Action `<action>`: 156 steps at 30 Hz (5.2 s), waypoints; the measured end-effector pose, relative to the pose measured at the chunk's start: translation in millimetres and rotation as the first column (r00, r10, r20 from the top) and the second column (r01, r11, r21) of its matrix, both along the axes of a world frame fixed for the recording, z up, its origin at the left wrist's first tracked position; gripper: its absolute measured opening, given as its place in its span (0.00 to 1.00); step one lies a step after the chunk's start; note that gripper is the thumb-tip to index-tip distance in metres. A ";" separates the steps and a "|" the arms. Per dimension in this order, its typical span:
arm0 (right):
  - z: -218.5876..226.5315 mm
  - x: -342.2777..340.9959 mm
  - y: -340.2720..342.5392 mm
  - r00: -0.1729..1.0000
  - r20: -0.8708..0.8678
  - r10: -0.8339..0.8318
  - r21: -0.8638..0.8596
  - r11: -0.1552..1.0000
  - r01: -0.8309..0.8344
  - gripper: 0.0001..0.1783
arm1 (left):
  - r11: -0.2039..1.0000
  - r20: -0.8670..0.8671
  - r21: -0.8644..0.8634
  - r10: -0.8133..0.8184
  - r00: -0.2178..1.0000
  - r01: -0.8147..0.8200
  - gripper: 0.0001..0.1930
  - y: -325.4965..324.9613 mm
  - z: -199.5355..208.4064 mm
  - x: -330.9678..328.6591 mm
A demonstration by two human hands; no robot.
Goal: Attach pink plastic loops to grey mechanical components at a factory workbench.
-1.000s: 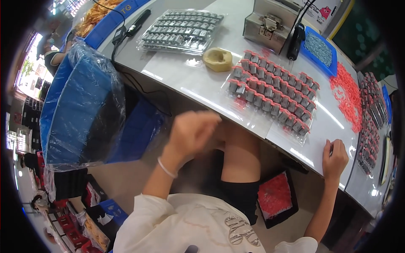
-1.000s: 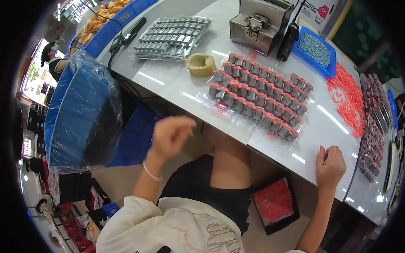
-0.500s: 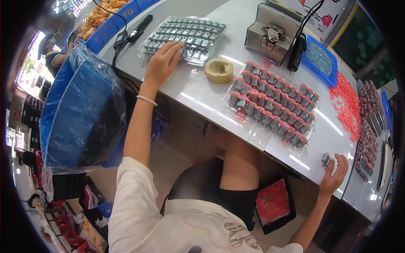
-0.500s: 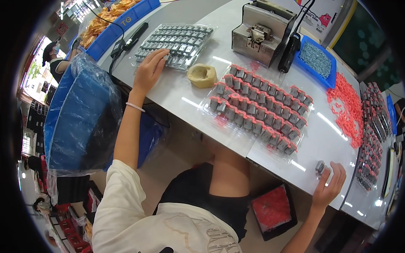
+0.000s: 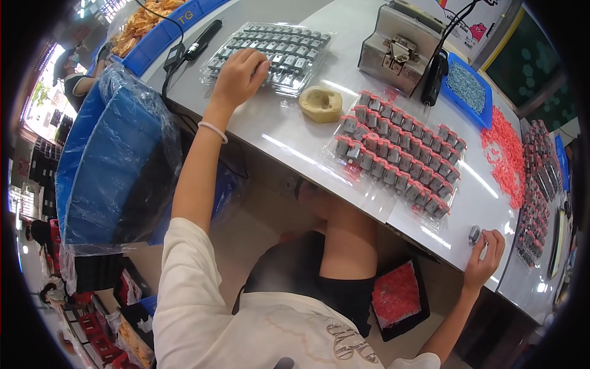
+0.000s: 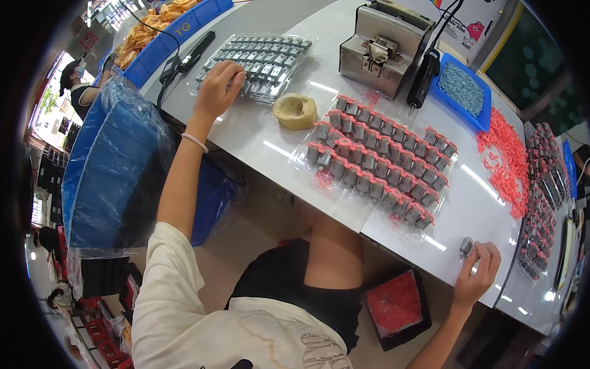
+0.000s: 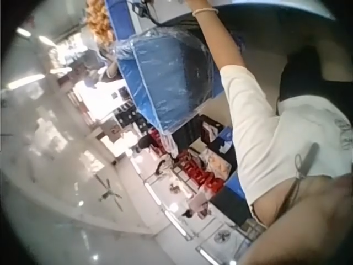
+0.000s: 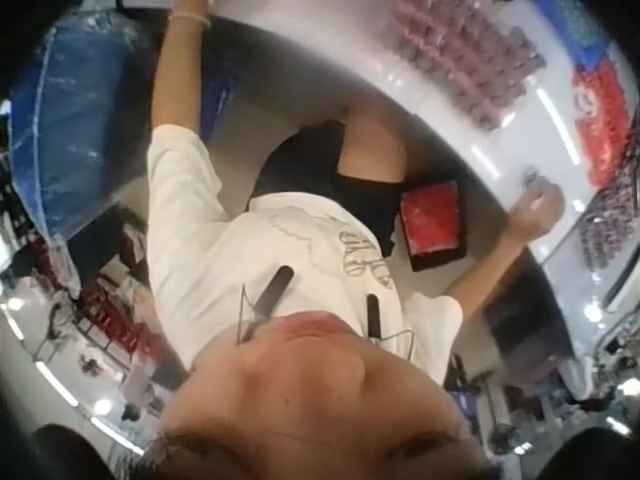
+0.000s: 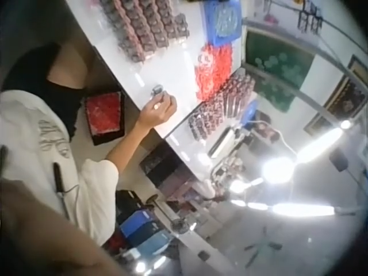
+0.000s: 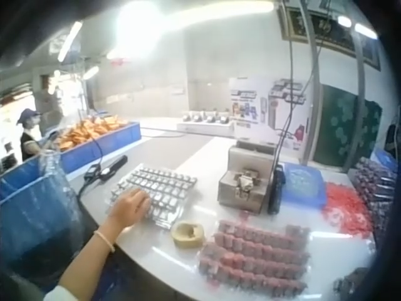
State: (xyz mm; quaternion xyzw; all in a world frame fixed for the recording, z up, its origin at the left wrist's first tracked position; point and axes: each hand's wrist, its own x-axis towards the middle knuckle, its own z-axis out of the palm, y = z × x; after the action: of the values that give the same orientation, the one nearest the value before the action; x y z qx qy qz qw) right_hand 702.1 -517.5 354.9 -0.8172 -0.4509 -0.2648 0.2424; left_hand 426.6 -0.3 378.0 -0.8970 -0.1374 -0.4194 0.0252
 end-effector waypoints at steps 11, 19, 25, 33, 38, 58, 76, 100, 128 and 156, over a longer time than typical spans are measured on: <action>-2.7 -1.6 -3.9 0.998 -0.054 -0.017 -0.025 1.000 0.016 0.07 | 0.992 -0.202 -0.074 0.088 0.976 -0.104 0.12 3.4 16.2 18.1; 0.5 -3.6 -1.9 0.999 -0.033 -0.017 -0.001 1.000 0.017 0.07 | 0.994 -0.120 -0.089 0.046 0.992 -0.057 0.11 6.4 10.6 23.8; 8.0 -6.4 6.6 1.000 0.014 0.005 0.027 1.000 -0.005 0.08 | 0.992 0.045 -0.028 0.126 0.991 -0.125 0.12 2.7 17.3 7.0; 9.8 -39.8 9.0 1.000 -0.005 0.028 0.146 0.989 -0.027 0.06 | 0.879 0.331 -0.356 -0.200 0.922 0.318 0.19 -177.4 26.8 -2.4; 11.3 -153.1 41.4 -0.136 -0.853 0.504 0.522 0.825 -0.217 0.17 | 0.622 0.345 -0.420 -0.565 0.750 0.661 0.24 -285.2 -4.5 -8.0; -23.8 -191.6 19.1 -0.639 -0.356 0.681 0.727 0.632 0.269 0.11 | 0.667 0.191 -0.093 -0.716 0.671 0.739 0.22 -362.0 -29.6 11.5; 27.4 -104.4 -28.7 0.112 -0.706 0.699 0.681 0.628 0.377 0.17 | 0.506 0.193 -0.694 -0.554 0.810 0.511 0.16 -362.2 -57.6 5.7; 18.4 5.0 -56.4 0.870 -0.492 -0.014 0.156 0.982 0.104 0.23 | 0.544 0.120 -0.739 -0.476 0.871 0.399 0.07 -348.5 -75.0 -28.8; 18.6 18.2 2.2 0.973 -0.187 0.133 -0.329 0.925 -0.190 0.23 | 0.986 0.114 -0.164 0.039 0.993 -0.020 0.04 -146.2 0.0 -40.5; 0.2 33.4 -20.1 0.992 -0.122 0.045 -0.175 0.982 -0.066 0.20 | 0.993 -0.155 -0.122 -0.010 0.988 -0.009 0.12 49.3 7.2 -18.4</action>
State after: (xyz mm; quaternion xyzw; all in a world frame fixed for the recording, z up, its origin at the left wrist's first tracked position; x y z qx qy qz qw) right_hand 735.5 -537.7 355.1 -0.8369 -0.4804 -0.1680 0.2014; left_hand 408.2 49.0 385.2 -0.9268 -0.1604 -0.3391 -0.0191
